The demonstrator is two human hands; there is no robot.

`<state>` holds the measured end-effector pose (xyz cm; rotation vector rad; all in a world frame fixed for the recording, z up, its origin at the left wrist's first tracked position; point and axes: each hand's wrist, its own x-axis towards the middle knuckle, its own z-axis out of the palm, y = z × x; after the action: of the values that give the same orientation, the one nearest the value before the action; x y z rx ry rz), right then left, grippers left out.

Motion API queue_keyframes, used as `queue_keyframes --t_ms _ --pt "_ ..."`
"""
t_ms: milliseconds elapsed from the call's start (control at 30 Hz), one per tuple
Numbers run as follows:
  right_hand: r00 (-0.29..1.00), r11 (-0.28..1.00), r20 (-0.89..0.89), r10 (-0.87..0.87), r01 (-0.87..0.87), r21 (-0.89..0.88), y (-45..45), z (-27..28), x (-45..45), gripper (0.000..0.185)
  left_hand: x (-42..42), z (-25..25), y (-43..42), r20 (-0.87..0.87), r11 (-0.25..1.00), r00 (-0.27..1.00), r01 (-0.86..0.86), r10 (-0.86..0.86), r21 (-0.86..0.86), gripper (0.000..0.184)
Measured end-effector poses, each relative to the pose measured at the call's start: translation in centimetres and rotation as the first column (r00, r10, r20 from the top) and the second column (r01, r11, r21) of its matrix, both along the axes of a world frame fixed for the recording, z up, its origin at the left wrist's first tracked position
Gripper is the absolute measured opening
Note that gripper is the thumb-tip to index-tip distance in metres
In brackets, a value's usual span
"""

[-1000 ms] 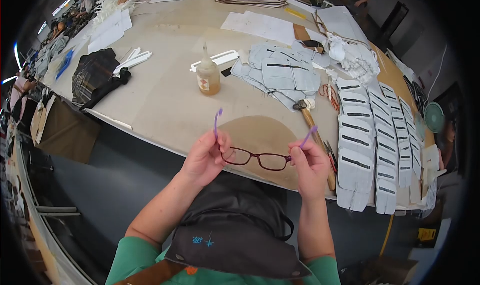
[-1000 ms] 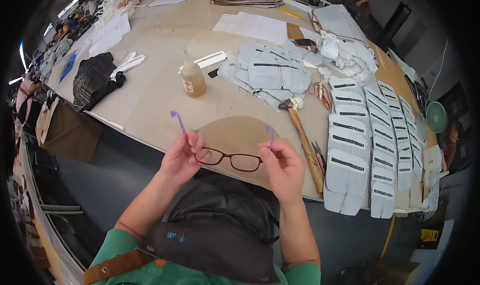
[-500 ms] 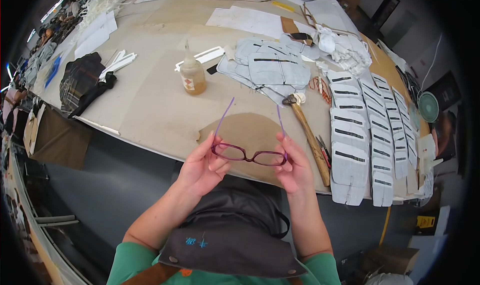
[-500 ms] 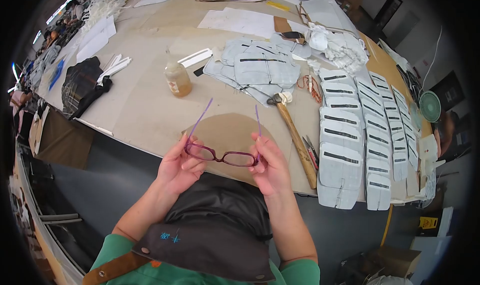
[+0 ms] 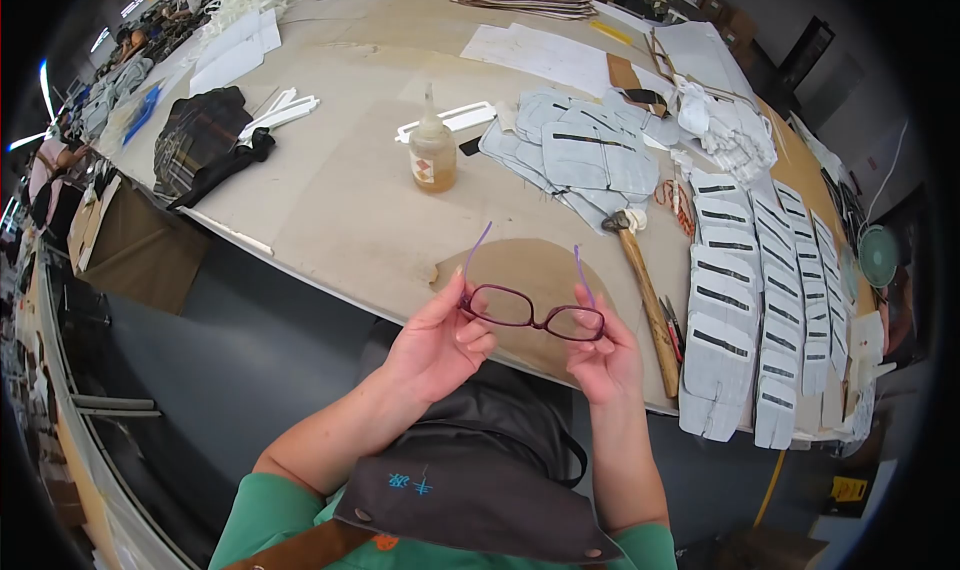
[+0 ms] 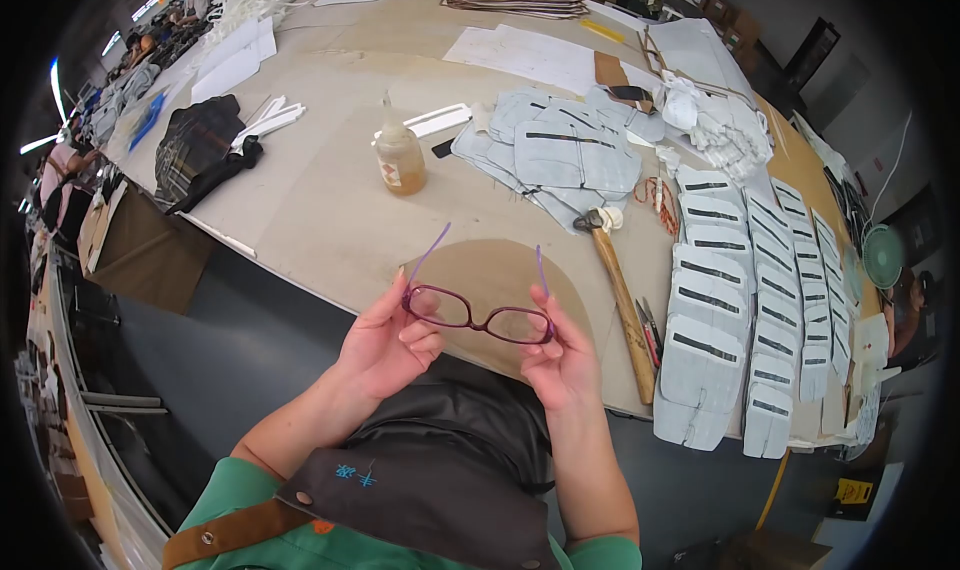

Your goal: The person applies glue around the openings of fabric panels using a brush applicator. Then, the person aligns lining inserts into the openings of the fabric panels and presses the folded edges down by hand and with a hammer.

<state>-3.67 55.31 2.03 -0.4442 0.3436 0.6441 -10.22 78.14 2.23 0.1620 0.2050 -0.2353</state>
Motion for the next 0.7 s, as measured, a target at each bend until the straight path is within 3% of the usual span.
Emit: queue_keyframes --t_ms 300,467,700 --pt "0.990 0.998 0.138 0.041 -0.036 -0.042 0.3 -0.7 0.0 0.032 0.2 0.5 0.0 -0.050 0.997 0.996 -0.076 0.075 -0.016 0.025" --pt "0.988 0.997 0.151 0.042 -0.033 -0.063 0.9 0.0 0.1 0.032 0.3 -0.4 0.6 0.000 0.998 0.999 -0.037 0.037 -0.049 0.022" --pt "0.970 0.977 0.243 0.021 0.032 -0.210 1.4 1.1 -0.2 0.031 -0.1 0.0 1.1 0.104 0.994 0.993 -0.056 0.046 0.095 0.021"
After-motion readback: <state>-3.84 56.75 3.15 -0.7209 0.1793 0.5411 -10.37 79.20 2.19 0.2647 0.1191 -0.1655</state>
